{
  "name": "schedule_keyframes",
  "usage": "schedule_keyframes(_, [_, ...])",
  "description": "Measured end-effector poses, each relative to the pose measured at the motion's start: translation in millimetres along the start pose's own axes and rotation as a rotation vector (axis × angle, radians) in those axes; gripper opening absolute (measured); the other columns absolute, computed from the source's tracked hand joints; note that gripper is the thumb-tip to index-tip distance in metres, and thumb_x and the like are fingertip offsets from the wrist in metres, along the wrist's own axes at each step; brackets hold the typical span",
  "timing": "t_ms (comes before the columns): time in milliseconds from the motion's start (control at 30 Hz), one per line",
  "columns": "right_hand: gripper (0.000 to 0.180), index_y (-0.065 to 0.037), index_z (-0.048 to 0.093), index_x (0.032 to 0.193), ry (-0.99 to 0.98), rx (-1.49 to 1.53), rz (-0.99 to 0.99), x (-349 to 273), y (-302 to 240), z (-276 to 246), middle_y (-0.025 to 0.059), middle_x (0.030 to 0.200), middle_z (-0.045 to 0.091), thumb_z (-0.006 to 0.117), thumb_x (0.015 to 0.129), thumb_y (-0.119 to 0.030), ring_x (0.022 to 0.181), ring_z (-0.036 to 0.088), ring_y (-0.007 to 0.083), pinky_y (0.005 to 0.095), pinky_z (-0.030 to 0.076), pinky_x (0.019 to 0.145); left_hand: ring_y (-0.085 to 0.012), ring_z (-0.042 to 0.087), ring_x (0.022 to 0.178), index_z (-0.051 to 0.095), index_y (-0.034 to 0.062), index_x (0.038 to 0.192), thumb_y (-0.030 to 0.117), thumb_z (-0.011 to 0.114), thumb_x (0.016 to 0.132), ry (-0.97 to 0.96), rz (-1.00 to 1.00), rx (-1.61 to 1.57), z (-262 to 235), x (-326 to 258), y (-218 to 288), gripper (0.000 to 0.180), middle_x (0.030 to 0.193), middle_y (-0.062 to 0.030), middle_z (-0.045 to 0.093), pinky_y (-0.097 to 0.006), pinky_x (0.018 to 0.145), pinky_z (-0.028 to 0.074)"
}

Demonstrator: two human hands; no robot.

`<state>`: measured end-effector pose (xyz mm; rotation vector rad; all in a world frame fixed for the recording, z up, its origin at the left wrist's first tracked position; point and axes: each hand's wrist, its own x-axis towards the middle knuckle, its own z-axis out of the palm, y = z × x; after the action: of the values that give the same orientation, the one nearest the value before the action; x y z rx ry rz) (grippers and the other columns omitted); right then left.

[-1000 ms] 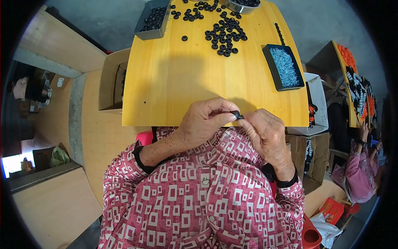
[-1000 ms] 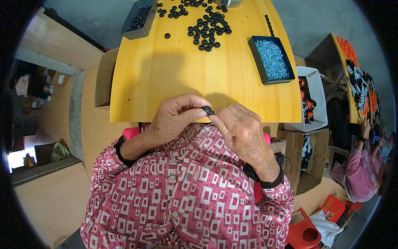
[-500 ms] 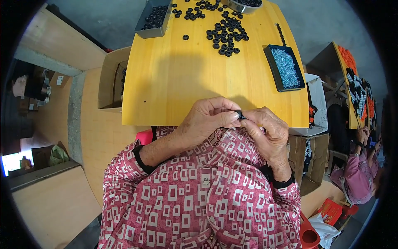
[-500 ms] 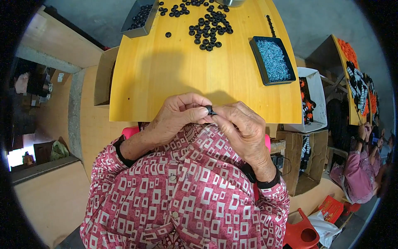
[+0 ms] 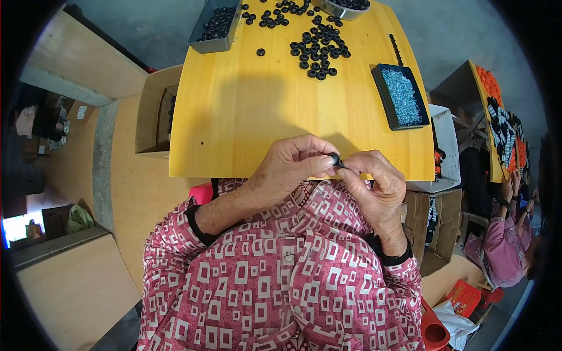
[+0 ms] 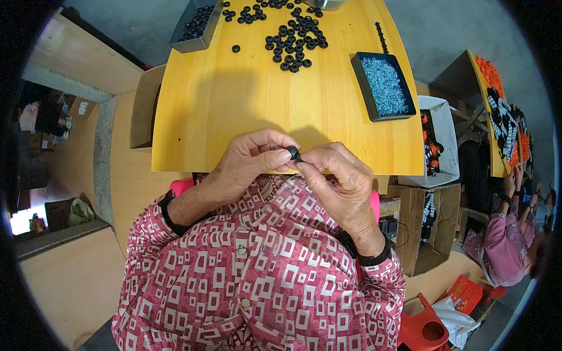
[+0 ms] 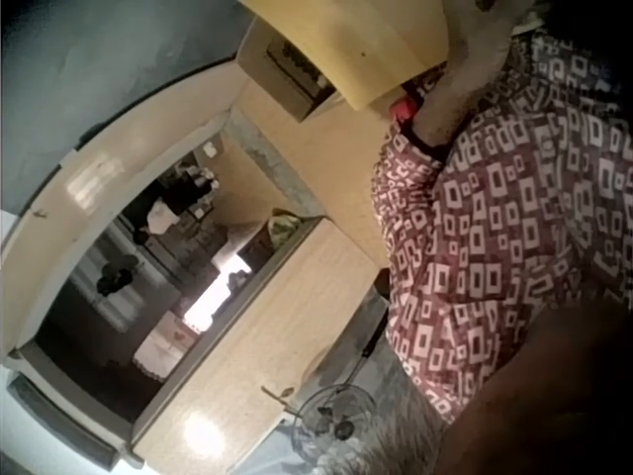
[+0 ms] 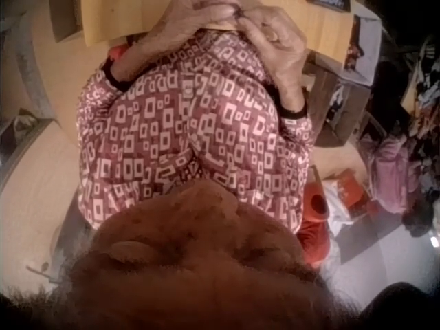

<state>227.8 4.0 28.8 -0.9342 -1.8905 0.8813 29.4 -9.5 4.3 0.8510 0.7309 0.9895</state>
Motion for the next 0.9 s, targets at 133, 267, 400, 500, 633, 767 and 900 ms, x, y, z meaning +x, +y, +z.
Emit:
schedule_keyframes(133, [0.015, 0.000, 0.068, 0.091, 0.064, 0.073, 0.005, -0.9, 6.9, 3.7, 0.0067, 0.083, 0.065, 0.074, 0.078, 0.005, 0.075, 0.063, 0.0127, 0.0236, 0.050, 0.064, -0.0079, 0.062, 0.092, 0.063, -0.0017, 0.111, 0.010, 0.060, 0.096, -0.010, 0.008, 0.014, 1.1, -0.2, 1.7, 0.019, 0.100, -0.0034, 0.065, -0.021, 0.084, 0.051])
schedule_keyframes(267, [0.015, 0.001, 0.069, 0.092, 0.055, 0.061, -0.012, -0.4, 6.0, 2.4, 0.0074, 0.083, 0.065, 0.074, 0.078, 0.005, 0.074, 0.063, 0.0128, 0.0233, 0.050, 0.062, -0.0076, 0.061, 0.092, 0.063, -0.0017, 0.111, 0.010, 0.060, 0.096, -0.007, -0.011, 0.017, 1.0, -0.1, 1.5, 0.019, 0.100, -0.0031, 0.065, -0.021, 0.084, 0.051])
schedule_keyframes(400, [0.015, 0.002, 0.070, 0.093, 0.029, -0.039, -0.055, 1.3, -0.8, 3.2, 0.0082, 0.083, 0.065, 0.074, 0.078, 0.004, 0.076, 0.063, 0.0135, 0.0240, 0.051, 0.064, -0.0076, 0.061, 0.092, 0.062, -0.0017, 0.111, 0.010, 0.060, 0.096, -0.011, 0.005, 0.012, 0.0, -0.6, 0.1, 0.020, 0.100, -0.0033, 0.065, -0.021, 0.084, 0.051])
schedule_keyframes(500, [0.015, 0.001, 0.070, 0.093, 0.042, -0.035, -0.084, 3.0, 0.6, 6.2, 0.0082, 0.084, 0.065, 0.074, 0.079, 0.003, 0.076, 0.063, 0.0134, 0.0242, 0.050, 0.064, -0.0080, 0.062, 0.093, 0.062, -0.0017, 0.112, 0.010, 0.060, 0.096, -0.001, 0.005, -0.032, -0.1, 0.3, -2.4, 0.020, 0.100, -0.0034, 0.065, -0.021, 0.084, 0.052])
schedule_keyframes(633, [0.014, 0.000, 0.069, 0.092, 0.072, 0.055, 0.031, 0.7, 4.7, 9.3, 0.0067, 0.084, 0.065, 0.073, 0.080, 0.005, 0.073, 0.061, 0.0121, 0.0243, 0.049, 0.065, -0.0084, 0.062, 0.094, 0.062, -0.0010, 0.112, 0.009, 0.060, 0.096, 0.011, 0.017, 0.025, -0.5, -0.1, 1.0, 0.019, 0.101, -0.0033, 0.065, -0.021, 0.085, 0.052])
schedule_keyframes(767, [0.014, 0.000, 0.069, 0.092, 0.076, 0.124, 0.076, 0.1, 5.9, 8.6, 0.0053, 0.083, 0.065, 0.072, 0.080, 0.005, 0.073, 0.060, 0.0113, 0.0243, 0.048, 0.066, -0.0083, 0.062, 0.095, 0.063, -0.0006, 0.112, 0.010, 0.060, 0.096, -0.008, 0.035, 0.005, -0.8, 0.1, 0.2, 0.019, 0.102, -0.0031, 0.065, -0.022, 0.086, 0.052])
schedule_keyframes(900, [0.014, 0.000, 0.068, 0.092, 0.065, 0.119, 0.060, 0.8, 5.2, 8.1, 0.0055, 0.083, 0.065, 0.072, 0.080, 0.005, 0.075, 0.061, 0.0115, 0.0243, 0.049, 0.068, -0.0084, 0.061, 0.095, 0.063, -0.0003, 0.111, 0.012, 0.060, 0.096, 0.006, 0.030, 0.002, 0.1, 0.0, 2.0, 0.020, 0.102, -0.0031, 0.065, -0.022, 0.087, 0.051])
